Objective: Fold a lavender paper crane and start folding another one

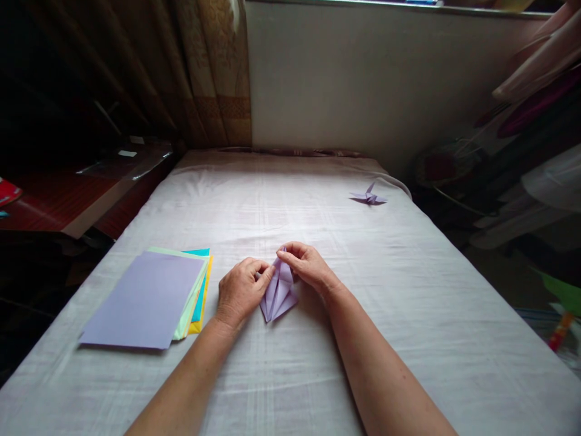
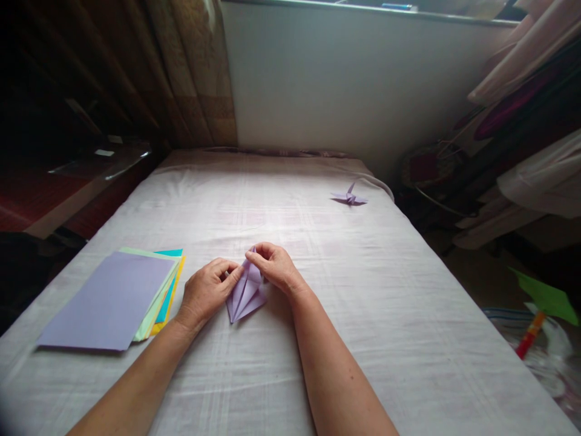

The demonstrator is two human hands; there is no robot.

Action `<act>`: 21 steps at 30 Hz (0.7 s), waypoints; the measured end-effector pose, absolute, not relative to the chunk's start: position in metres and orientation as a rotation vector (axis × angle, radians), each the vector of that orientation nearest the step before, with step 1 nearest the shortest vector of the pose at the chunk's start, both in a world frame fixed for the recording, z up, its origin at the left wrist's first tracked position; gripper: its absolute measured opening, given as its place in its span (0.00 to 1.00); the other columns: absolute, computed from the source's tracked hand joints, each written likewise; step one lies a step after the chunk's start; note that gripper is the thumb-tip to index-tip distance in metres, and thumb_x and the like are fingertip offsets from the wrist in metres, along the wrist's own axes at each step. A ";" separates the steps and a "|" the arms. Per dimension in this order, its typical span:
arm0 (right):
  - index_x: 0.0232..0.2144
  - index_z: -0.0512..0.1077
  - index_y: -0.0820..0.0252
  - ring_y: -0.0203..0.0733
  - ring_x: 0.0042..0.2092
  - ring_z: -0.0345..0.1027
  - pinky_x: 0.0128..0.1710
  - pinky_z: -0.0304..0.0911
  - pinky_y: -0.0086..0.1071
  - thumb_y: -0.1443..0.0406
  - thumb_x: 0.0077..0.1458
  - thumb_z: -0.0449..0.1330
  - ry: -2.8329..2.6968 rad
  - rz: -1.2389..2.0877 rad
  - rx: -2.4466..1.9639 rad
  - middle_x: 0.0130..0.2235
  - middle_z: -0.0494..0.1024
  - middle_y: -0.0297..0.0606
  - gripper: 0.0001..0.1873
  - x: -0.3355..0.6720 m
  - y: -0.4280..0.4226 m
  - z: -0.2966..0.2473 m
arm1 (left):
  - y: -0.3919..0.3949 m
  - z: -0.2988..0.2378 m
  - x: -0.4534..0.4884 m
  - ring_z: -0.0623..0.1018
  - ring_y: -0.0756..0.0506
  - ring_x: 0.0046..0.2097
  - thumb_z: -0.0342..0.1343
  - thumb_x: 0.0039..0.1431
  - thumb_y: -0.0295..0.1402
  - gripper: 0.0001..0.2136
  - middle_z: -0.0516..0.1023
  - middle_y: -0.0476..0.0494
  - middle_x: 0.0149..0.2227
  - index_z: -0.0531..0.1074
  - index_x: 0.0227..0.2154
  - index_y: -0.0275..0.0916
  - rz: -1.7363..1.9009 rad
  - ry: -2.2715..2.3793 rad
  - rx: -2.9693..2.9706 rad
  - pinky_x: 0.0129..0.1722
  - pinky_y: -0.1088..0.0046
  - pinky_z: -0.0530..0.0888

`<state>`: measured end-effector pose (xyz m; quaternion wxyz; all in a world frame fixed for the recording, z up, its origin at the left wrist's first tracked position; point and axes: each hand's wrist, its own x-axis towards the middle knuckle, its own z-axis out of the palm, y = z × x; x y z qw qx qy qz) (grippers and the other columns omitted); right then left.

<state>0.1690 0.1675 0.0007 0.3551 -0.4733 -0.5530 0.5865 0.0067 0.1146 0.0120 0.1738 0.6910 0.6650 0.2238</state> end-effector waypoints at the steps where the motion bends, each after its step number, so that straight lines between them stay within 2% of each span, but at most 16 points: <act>1: 0.24 0.68 0.58 0.28 0.18 0.52 0.17 0.49 0.24 0.50 0.45 0.62 -1.417 1.507 -1.233 0.18 0.62 0.23 0.18 0.168 0.168 0.000 | 0.115 0.011 0.006 0.77 0.48 0.37 0.52 0.62 0.41 0.11 0.79 0.52 0.35 0.77 0.30 0.45 0.641 1.882 1.944 0.35 0.74 0.67; 8: 0.21 0.71 0.60 0.28 0.21 0.50 0.19 0.45 0.26 0.46 0.40 0.65 -1.326 1.513 -1.176 0.18 0.62 0.26 0.23 0.165 0.167 -0.001 | 0.120 0.005 -0.005 0.78 0.46 0.41 0.50 0.61 0.40 0.12 0.80 0.49 0.39 0.78 0.36 0.44 0.772 1.684 1.813 0.41 0.72 0.70; 11: 0.22 0.72 0.61 0.28 0.22 0.49 0.20 0.44 0.26 0.46 0.40 0.66 -1.322 1.513 -1.169 0.19 0.62 0.26 0.23 0.165 0.166 -0.001 | 0.121 0.005 -0.007 0.77 0.47 0.39 0.52 0.59 0.39 0.10 0.79 0.49 0.36 0.77 0.33 0.43 0.766 1.644 1.811 0.40 0.72 0.70; 14: 0.21 0.72 0.61 0.29 0.21 0.50 0.20 0.47 0.26 0.47 0.45 0.63 -1.432 1.406 -1.194 0.19 0.62 0.27 0.22 0.166 0.166 -0.003 | 0.119 0.006 -0.004 0.77 0.47 0.36 0.52 0.60 0.38 0.09 0.78 0.50 0.33 0.75 0.29 0.43 0.731 1.732 1.877 0.37 0.73 0.70; 18: 0.20 0.72 0.59 0.33 0.23 0.59 0.25 0.56 0.28 0.53 0.49 0.60 -1.529 1.200 -1.259 0.20 0.69 0.29 0.17 0.164 0.167 -0.011 | 0.115 0.007 0.003 0.76 0.48 0.34 0.53 0.61 0.38 0.09 0.76 0.50 0.32 0.73 0.28 0.42 0.711 1.883 2.007 0.36 0.72 0.70; 21: 0.25 0.76 0.58 0.38 0.31 0.69 0.34 0.62 0.31 0.58 0.50 0.60 -1.539 1.061 -1.323 0.27 0.77 0.33 0.11 0.161 0.167 -0.018 | 0.108 0.006 0.004 0.77 0.46 0.35 0.54 0.62 0.38 0.07 0.76 0.47 0.36 0.73 0.34 0.41 0.785 1.888 2.100 0.39 0.69 0.73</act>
